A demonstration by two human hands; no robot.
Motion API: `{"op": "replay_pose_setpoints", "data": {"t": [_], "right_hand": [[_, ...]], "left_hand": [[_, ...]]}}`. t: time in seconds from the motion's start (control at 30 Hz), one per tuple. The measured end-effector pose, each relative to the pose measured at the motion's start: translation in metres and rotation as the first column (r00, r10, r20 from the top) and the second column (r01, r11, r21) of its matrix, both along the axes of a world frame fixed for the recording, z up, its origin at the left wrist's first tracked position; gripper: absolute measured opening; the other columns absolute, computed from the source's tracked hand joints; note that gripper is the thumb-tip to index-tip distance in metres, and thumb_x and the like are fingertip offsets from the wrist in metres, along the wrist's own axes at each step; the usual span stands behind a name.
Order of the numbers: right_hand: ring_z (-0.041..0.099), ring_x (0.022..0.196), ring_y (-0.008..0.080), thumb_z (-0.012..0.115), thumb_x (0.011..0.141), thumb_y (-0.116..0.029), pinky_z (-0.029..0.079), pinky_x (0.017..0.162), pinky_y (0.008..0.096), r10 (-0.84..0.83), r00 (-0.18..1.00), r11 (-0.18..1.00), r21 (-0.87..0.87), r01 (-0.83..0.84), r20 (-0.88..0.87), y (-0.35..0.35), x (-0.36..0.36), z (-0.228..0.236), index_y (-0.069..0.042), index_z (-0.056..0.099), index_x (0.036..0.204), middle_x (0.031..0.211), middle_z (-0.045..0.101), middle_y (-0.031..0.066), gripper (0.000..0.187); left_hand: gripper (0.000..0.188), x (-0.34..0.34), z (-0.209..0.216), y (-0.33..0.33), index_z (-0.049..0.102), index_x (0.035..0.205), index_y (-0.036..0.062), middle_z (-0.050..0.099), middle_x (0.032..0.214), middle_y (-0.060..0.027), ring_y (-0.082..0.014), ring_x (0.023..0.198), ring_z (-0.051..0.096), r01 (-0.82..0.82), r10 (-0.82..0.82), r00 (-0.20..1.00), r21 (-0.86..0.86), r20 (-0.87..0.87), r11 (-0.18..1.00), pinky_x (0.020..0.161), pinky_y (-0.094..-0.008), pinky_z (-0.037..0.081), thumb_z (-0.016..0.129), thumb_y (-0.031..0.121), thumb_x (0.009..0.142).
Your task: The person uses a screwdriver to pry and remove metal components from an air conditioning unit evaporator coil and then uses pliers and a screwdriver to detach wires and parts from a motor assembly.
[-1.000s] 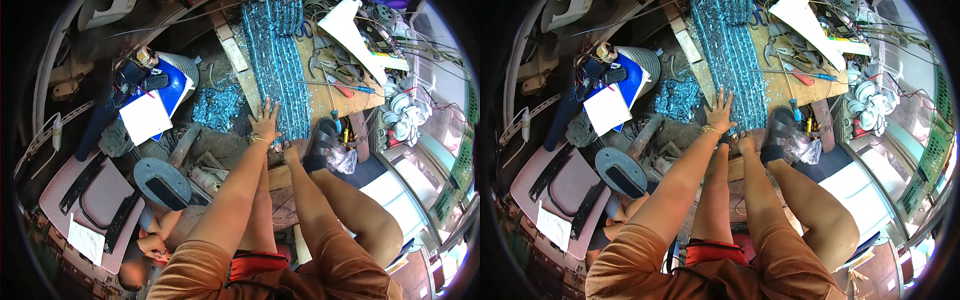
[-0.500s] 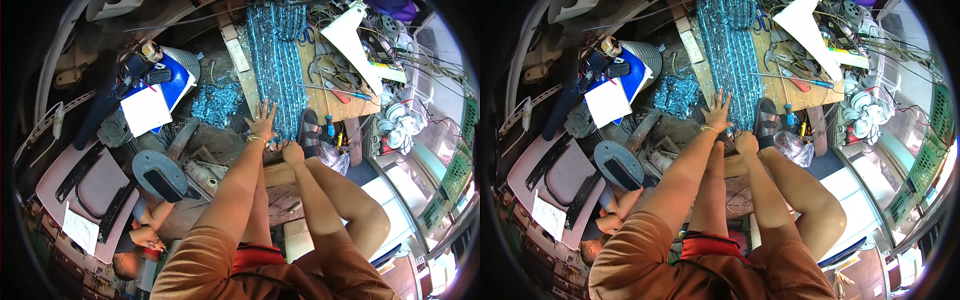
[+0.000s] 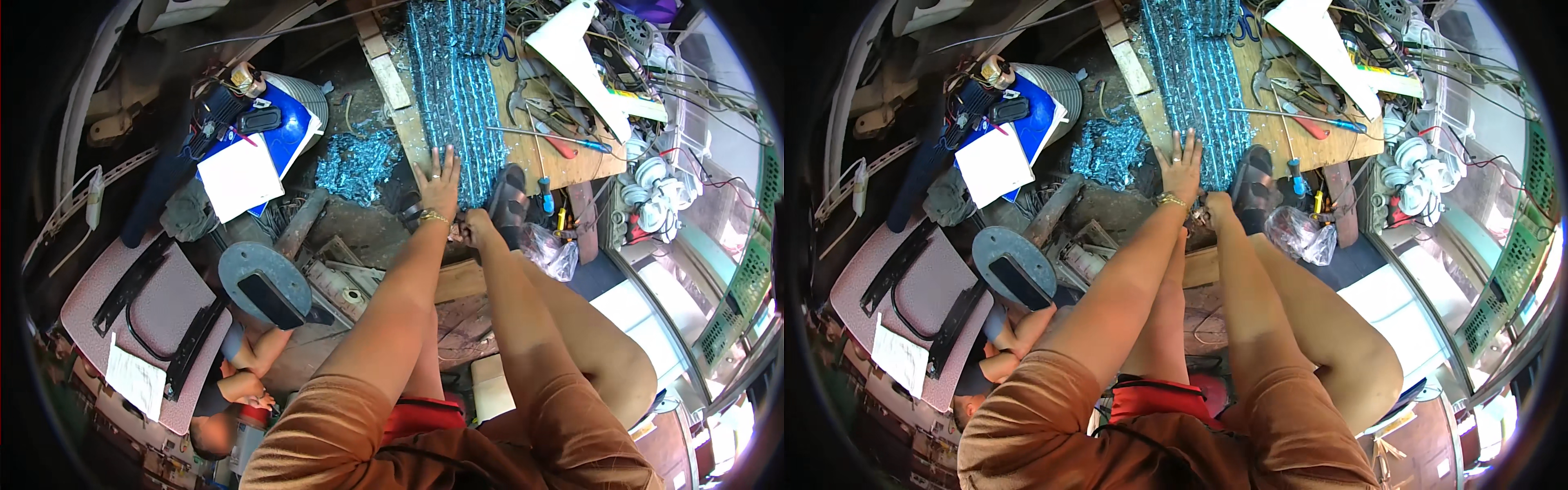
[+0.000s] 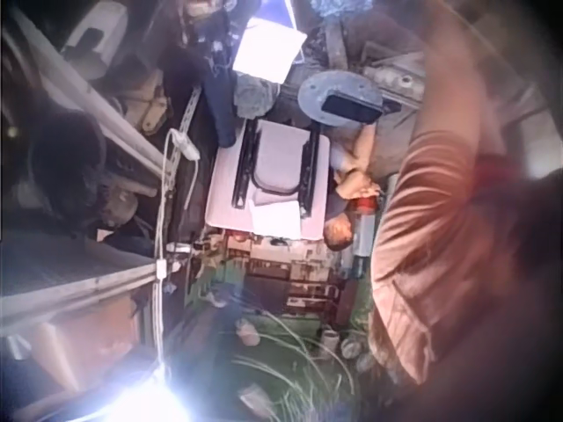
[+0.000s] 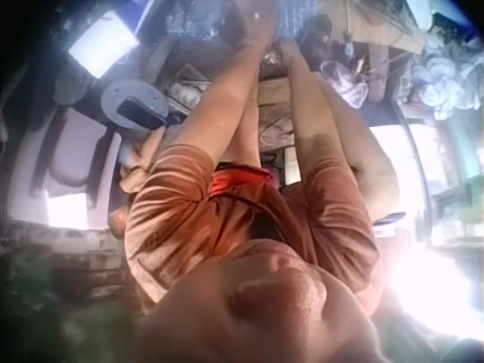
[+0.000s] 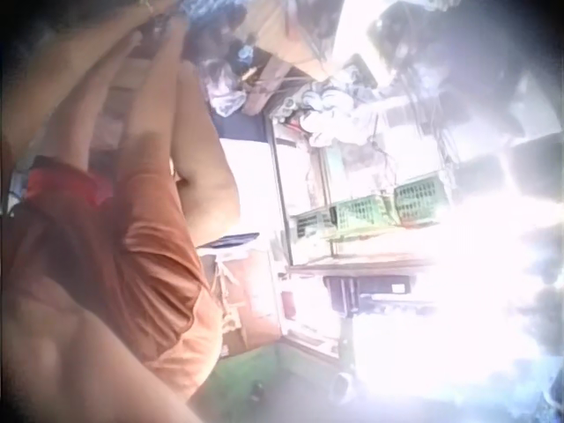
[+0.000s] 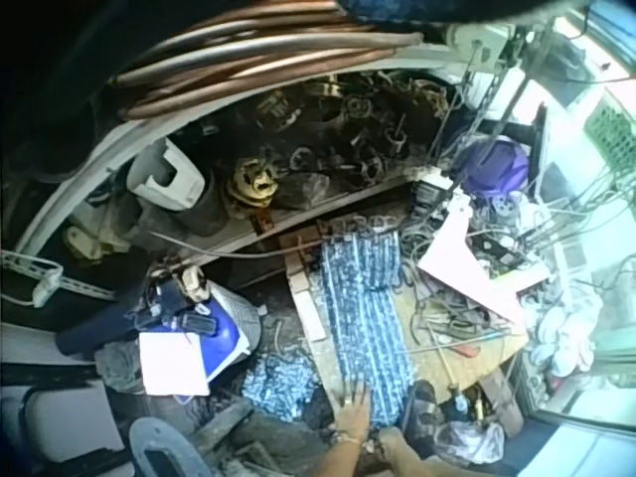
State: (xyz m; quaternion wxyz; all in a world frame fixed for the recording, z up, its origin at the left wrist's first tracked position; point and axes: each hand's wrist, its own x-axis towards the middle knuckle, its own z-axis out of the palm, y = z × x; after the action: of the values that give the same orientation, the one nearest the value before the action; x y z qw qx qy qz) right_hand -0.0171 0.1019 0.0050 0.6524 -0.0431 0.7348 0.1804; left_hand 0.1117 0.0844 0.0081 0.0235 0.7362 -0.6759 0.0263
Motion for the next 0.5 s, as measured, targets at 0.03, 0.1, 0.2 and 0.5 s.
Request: {"op": "replay_pose_setpoints", "data": {"t": [0.03,0.1,0.2,0.5], "right_hand": [[0.044,0.042,0.0146,0.041,0.095,-0.02,0.03,0.04,0.0309,-0.161,0.985,0.986,-0.044,0.164,0.055,0.002,0.002,0.004,-0.016,0.062,0.09,0.06,0.055,0.0006,0.022],[0.022,0.04,0.0099,0.037,0.098,-0.021,0.018,0.037,0.0295,-0.353,0.932,0.927,-0.101,0.361,0.083,0.005,0.004,0.018,-0.021,0.054,0.085,0.055,0.034,-0.0068,0.022],[0.023,0.04,0.0088,0.036,0.1,-0.02,0.016,0.037,0.027,-0.433,0.882,0.893,-0.049,0.448,0.186,0.001,0.008,0.044,-0.022,0.05,0.086,0.055,0.035,-0.0072,0.02],[0.022,0.041,0.0104,0.034,0.103,-0.023,0.016,0.037,0.0292,-0.386,0.922,0.921,-0.045,0.387,0.033,-0.014,0.02,0.077,-0.022,0.045,0.082,0.056,0.033,-0.0065,0.024]], "left_hand": [[0.134,0.0,-0.001,-0.001,0.019,0.165,0.0261,0.005,0.174,-0.0044,-0.0367,0.159,0.008,0.007,-0.007,1.0,0.052,-0.002,0.999,0.118,-0.0745,0.015,0.096,0.038,0.055],[0.136,-0.001,-0.001,-0.006,0.017,0.165,0.0265,0.003,0.174,-0.0043,-0.0365,0.159,0.007,0.056,-0.007,0.988,0.324,-0.152,0.944,0.119,-0.0738,0.015,0.096,0.038,0.055],[0.143,0.003,0.001,-0.014,0.01,0.166,0.0275,0.0,0.174,-0.0037,-0.0363,0.159,0.002,0.107,0.037,0.969,0.55,-0.244,0.828,0.12,-0.0712,0.017,0.097,0.04,0.053],[0.145,0.008,0.009,-0.017,0.007,0.166,0.0289,-0.002,0.174,-0.0034,-0.038,0.159,-0.001,0.162,0.044,0.947,0.589,-0.319,0.791,0.12,-0.0684,0.023,0.098,0.039,0.054]]}}
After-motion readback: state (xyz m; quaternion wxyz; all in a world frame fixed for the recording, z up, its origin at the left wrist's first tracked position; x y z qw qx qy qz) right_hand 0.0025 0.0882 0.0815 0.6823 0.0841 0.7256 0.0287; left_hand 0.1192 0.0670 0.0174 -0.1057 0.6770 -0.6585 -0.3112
